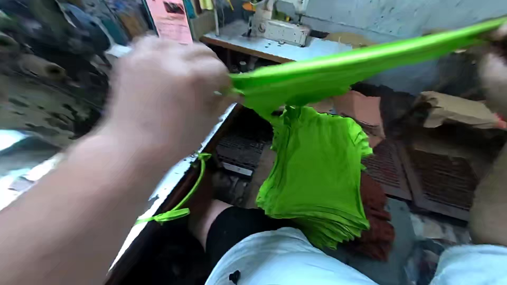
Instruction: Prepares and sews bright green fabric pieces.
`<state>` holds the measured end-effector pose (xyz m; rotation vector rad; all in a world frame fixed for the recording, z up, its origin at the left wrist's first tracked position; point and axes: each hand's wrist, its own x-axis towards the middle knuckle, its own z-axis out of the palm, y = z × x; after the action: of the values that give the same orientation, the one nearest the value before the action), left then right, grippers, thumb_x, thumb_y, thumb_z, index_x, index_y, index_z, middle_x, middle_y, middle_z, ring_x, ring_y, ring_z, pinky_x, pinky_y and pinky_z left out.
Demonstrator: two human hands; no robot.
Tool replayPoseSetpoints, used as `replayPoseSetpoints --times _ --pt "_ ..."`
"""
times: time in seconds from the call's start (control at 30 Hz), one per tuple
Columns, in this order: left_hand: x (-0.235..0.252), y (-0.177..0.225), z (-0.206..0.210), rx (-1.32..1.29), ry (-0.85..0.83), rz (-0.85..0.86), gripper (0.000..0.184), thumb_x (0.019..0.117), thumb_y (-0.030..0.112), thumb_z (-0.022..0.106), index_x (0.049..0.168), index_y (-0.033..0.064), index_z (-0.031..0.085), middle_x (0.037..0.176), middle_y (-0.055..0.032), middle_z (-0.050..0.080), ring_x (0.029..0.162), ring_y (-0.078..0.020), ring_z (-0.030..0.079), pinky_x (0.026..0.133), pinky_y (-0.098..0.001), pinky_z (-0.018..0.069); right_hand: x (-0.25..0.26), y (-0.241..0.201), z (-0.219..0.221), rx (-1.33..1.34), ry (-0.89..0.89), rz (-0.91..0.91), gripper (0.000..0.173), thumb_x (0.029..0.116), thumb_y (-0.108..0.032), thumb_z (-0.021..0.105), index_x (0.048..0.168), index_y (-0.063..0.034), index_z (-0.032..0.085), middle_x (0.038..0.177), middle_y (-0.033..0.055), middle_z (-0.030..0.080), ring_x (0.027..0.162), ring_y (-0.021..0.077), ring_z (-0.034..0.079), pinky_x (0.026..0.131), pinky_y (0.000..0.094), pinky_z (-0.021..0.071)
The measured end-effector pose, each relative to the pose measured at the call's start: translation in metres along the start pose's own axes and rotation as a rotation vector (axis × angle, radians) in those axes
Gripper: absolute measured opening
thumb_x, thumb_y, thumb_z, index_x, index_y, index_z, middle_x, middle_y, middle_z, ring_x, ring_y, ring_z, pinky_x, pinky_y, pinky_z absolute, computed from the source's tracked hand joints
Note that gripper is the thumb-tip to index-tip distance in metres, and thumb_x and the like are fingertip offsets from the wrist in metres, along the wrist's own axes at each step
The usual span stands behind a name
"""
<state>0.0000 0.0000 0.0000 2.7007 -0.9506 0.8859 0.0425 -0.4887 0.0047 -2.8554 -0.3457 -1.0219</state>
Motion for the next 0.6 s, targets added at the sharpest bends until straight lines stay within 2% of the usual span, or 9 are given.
replayPoseSetpoints --times 0.07,0.13,0.23,0.33,0.4,0.43,0.5,0.53,0.6 --pt "0.002 0.022 0.056 -0.039 -0.023 0.069 0.020 0.0983 0.016 0.065 0.089 -0.0008 0.070 0.102 -0.0208 0.072 0.103 -0.0418 0.069 0.098 -0.0627 0.0473 -0.044 0.020 -0.011 -0.095 -0.169 0.037 0.030 0.1068 -0.017 0.047 0.117 0.0064 0.062 0.110 0.0335 0.065 0.101 0.0522 0.065 0.086 0.0713 0.0486" --pt "-0.011 0.042 0.107 -0.124 -0.033 0.123 0.016 0.0965 0.010 0.063 0.085 0.0011 0.070 0.099 -0.0168 0.073 0.100 -0.0357 0.071 0.101 -0.0598 0.0482 -0.083 0.023 -0.020 -0.155 -0.394 0.053 0.019 0.0989 -0.009 0.057 0.103 0.0056 0.069 0.097 0.0341 0.067 0.092 0.0566 0.066 0.077 0.0781 0.0474" --pt "-0.060 0.084 0.159 -0.259 -0.169 0.169 0.013 0.0935 0.003 0.064 0.083 0.0030 0.070 0.091 -0.0141 0.071 0.096 -0.0322 0.071 0.105 -0.0614 0.0469 -0.122 -0.022 -0.015 -0.255 -1.004 0.237 0.013 0.0956 -0.006 0.066 0.098 0.0019 0.076 0.094 0.0304 0.071 0.093 0.0533 0.068 0.080 0.0744 0.0497" --pt "-0.118 0.113 0.197 -0.354 -0.459 0.231 0.010 0.0940 -0.005 0.060 0.090 -0.0022 0.069 0.096 -0.0181 0.070 0.099 -0.0364 0.071 0.105 -0.0623 0.0461 -0.178 -0.035 0.054 -0.262 -1.562 0.257 0.023 0.0991 -0.019 0.065 0.103 0.0016 0.074 0.107 0.0270 0.071 0.107 0.0466 0.067 0.093 0.0675 0.0506" --pt "-0.148 0.119 0.218 -0.371 -0.664 0.258 0.013 0.0954 -0.007 0.056 0.095 -0.0047 0.069 0.102 -0.0204 0.070 0.103 -0.0388 0.069 0.108 -0.0630 0.0429 -0.220 -0.042 0.104 -0.196 -1.736 0.169 0.026 0.0997 -0.020 0.064 0.106 0.0028 0.073 0.113 0.0275 0.070 0.112 0.0455 0.066 0.097 0.0660 0.0494" --pt "-0.160 0.120 0.226 -0.376 -0.782 0.243 0.015 0.0968 -0.007 0.054 0.099 -0.0055 0.069 0.109 -0.0216 0.069 0.110 -0.0403 0.067 0.111 -0.0640 0.0396 -0.239 -0.043 0.125 -0.158 -1.780 0.114 0.026 0.0997 -0.021 0.064 0.107 0.0022 0.073 0.113 0.0272 0.070 0.112 0.0450 0.065 0.097 0.0652 0.0496" --pt "-0.175 0.124 0.233 -0.388 -1.023 0.121 0.024 0.0999 -0.004 0.051 0.115 -0.0048 0.068 0.133 -0.0232 0.061 0.131 -0.0429 0.055 0.115 -0.0661 0.0334 -0.264 -0.046 0.150 -0.126 -1.836 0.034 0.028 0.0996 -0.024 0.065 0.112 0.0000 0.073 0.115 0.0261 0.070 0.113 0.0441 0.065 0.099 0.0648 0.0493" --pt "-0.178 0.124 0.233 -0.399 -1.110 0.054 0.028 0.1019 0.000 0.049 0.125 -0.0020 0.065 0.141 -0.0228 0.056 0.137 -0.0433 0.049 0.114 -0.0656 0.0348 -0.267 -0.047 0.156 -0.142 -1.858 0.016 0.029 0.0979 -0.025 0.068 0.111 0.0000 0.073 0.114 0.0259 0.070 0.111 0.0440 0.066 0.097 0.0655 0.0499" --pt "-0.181 0.124 0.226 -0.457 -1.158 -0.034 0.034 0.1039 0.005 0.049 0.136 0.0051 0.061 0.147 -0.0225 0.052 0.137 -0.0442 0.049 0.109 -0.0645 0.0409 -0.255 -0.052 0.147 -0.183 -1.931 -0.001 0.033 0.0958 -0.029 0.071 0.110 0.0003 0.071 0.106 0.0249 0.071 0.098 0.0423 0.070 0.089 0.0651 0.0537"
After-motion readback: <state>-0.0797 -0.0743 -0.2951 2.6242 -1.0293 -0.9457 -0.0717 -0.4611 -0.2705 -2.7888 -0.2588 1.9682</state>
